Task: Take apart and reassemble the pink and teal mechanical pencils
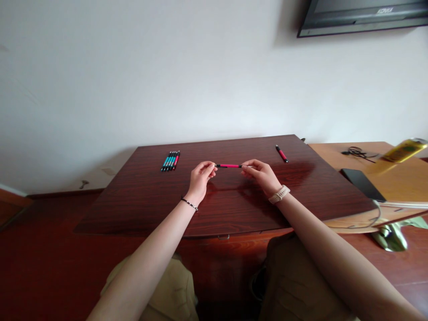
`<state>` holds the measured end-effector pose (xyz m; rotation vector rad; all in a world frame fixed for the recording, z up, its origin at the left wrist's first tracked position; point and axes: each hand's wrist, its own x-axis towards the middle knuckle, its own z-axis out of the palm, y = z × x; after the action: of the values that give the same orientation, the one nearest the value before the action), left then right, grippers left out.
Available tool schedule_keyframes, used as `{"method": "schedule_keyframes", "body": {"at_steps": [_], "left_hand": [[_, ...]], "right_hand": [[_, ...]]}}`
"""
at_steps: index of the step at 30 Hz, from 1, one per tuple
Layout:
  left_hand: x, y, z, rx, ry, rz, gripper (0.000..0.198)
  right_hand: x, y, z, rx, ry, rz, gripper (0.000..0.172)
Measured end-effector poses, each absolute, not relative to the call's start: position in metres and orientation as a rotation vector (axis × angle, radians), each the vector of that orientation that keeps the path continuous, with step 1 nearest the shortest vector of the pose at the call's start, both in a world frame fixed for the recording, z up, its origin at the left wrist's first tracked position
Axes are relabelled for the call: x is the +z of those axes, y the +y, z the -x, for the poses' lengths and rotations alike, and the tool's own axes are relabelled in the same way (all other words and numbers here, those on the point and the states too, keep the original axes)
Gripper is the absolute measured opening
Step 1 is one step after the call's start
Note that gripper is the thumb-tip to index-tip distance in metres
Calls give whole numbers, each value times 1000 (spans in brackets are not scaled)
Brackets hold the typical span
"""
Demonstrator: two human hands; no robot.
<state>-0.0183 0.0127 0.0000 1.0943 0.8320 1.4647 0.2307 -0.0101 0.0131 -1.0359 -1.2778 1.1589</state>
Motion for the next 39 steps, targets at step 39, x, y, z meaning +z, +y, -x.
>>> {"method": "schedule_keyframes", "body": {"at_steps": [39], "left_hand": [[3,12,17,1445,860,-1095,32]], "right_hand": [[17,-13,-231,1088,-1396,1093,56]]}}
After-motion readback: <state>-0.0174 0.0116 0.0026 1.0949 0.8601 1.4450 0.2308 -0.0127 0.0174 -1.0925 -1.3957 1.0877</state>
